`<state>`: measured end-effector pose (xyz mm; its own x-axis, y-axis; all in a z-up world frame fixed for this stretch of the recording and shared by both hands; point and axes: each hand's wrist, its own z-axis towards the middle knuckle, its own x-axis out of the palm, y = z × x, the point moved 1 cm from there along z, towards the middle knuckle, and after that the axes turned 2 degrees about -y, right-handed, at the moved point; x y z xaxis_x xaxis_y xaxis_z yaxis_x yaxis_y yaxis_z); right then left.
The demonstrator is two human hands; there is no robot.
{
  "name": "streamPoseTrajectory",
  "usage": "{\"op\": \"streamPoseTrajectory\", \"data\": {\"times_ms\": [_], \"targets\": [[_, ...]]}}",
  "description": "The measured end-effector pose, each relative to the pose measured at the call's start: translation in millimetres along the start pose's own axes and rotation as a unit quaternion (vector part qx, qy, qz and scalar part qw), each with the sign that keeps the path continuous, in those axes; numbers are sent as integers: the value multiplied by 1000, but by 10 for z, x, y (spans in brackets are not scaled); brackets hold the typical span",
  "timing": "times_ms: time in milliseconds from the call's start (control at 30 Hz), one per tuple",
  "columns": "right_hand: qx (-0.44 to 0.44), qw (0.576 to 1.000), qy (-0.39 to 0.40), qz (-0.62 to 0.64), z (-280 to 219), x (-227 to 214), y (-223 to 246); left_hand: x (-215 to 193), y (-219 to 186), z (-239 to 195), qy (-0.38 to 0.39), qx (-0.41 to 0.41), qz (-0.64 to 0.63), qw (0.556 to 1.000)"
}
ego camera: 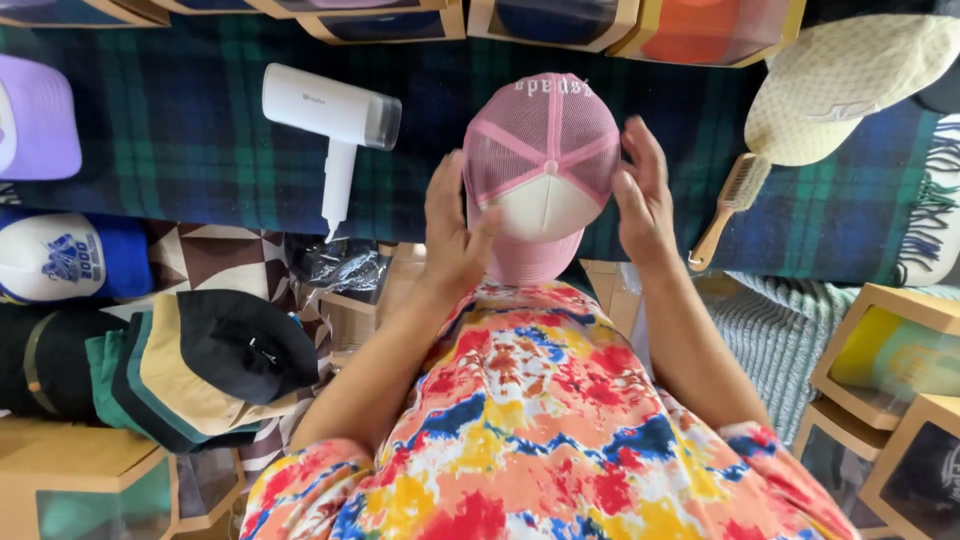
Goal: The person cleans a pink baseball cap by first brushing the inside and outside with a wooden brush. They then use a handheld steamer to apply steam to the cap's surface, holding it in place with their other hand.
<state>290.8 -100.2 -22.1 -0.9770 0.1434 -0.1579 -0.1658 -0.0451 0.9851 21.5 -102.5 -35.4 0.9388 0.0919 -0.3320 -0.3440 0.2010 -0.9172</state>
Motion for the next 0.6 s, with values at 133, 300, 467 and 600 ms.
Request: {"op": "streamPoseTrajectory", "data": {"times_ms": [133,300,467,600], "targets": [[-43,986,71,-142,418,-114,-105,286,72,178,-18,172,61,983],[-35,886,-210,-413,-188,-1107,-1156,283,468,-373,-10,16,-19,1000],[238,753,-203,-579,-1035,-1844,-2343,386,1361,-1124,36,-481,-205,852],[383,799,-177,-428,-812,-1841,-1832,377,1542,-1366,-22,-517,-211,830]]}}
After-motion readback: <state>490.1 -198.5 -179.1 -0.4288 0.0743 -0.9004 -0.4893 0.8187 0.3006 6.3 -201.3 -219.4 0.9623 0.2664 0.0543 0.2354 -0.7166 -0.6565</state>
